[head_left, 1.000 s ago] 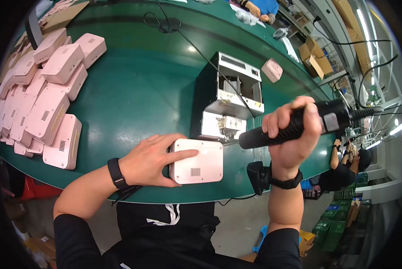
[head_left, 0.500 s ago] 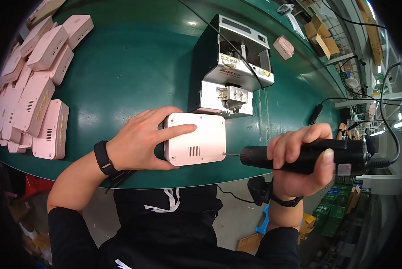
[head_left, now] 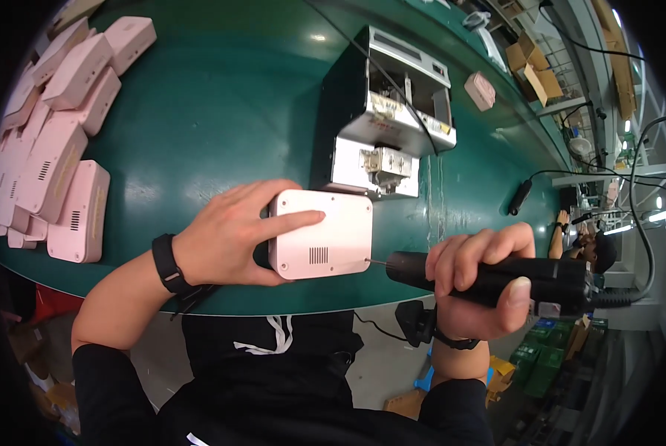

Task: The person picks up a pink device, drives screws into its base with a power screwdriver, and sets it aside. They then retrieve a motor from a shelf, use the power screwdriver on it, and set it down before repeating the process with another pink device.

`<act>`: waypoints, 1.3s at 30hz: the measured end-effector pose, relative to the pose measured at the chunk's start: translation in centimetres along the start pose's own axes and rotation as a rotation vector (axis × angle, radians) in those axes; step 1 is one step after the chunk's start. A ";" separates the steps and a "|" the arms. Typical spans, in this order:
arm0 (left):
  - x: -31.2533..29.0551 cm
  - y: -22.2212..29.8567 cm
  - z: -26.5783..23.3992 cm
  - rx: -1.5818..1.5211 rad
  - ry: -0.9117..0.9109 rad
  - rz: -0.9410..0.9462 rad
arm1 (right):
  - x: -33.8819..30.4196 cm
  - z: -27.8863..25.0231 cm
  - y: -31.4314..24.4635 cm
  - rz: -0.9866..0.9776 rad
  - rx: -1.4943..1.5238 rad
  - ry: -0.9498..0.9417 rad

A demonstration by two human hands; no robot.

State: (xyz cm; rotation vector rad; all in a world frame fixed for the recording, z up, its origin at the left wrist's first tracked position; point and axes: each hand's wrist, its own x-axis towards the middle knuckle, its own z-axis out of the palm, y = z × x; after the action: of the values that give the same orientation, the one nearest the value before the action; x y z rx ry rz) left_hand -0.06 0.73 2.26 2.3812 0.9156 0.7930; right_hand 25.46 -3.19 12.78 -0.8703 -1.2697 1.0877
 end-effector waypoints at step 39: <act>-1.1 -0.6 1.3 -0.094 0.087 0.026 | -0.6 3.9 -1.3 0.060 0.048 -0.107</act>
State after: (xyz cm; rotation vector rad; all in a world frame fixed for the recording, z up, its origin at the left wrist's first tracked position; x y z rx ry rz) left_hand -0.09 0.09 0.59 2.2973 0.8636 0.9360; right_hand 21.84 -4.43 14.36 -0.8267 -1.3075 1.2214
